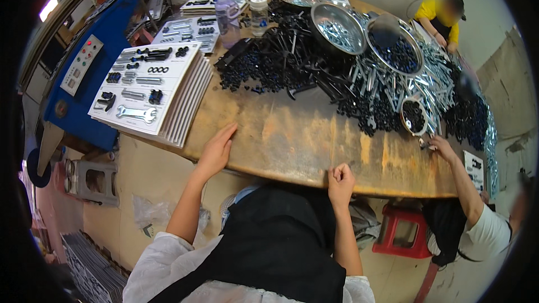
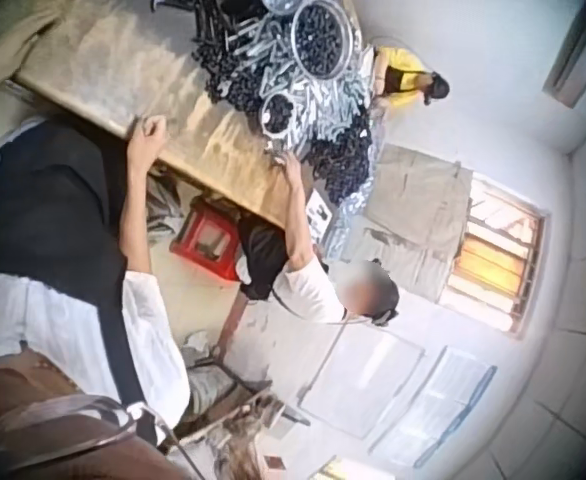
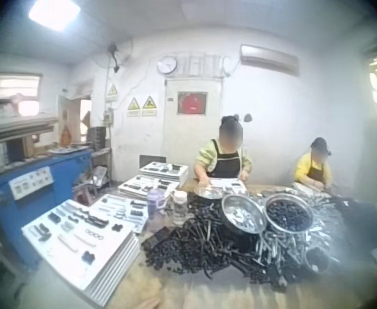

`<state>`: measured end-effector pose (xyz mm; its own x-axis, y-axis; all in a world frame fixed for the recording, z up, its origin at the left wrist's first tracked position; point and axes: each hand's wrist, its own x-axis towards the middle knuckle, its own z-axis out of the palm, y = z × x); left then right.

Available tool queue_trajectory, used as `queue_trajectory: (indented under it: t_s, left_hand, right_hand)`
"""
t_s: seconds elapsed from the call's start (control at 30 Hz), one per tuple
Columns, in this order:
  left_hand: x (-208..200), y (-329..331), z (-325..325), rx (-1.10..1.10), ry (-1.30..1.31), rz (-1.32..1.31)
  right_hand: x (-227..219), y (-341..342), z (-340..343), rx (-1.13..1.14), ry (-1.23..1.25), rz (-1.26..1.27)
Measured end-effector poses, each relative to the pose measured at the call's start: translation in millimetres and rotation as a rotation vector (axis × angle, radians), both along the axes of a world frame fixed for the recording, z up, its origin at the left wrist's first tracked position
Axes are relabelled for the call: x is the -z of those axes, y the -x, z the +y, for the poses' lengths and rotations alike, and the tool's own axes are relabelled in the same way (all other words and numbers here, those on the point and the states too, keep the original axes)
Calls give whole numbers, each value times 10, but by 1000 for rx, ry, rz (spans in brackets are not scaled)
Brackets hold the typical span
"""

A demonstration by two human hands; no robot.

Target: The person assembles tool kits by picking various hardware items from piles on a table and placing them into designated slots on a cardboard backing. They handle bolts, nuts, washers, and small tools, arranging them according to a printed layout. Completed kits are stacked to the side.

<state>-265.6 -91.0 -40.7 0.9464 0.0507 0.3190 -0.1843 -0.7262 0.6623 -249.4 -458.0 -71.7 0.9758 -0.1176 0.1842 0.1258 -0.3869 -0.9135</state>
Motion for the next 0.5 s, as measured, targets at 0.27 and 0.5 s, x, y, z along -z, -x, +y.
queue_trajectory:
  t_s: [0.27,0.5]
  left_hand:
    - [96,58,144,-113,-188,-176]
    - [99,283,85,-204,-61,-142]
  right_hand:
    - [41,-15,16,28,-8,-17]
    - [10,-22,156,100,101,-73]
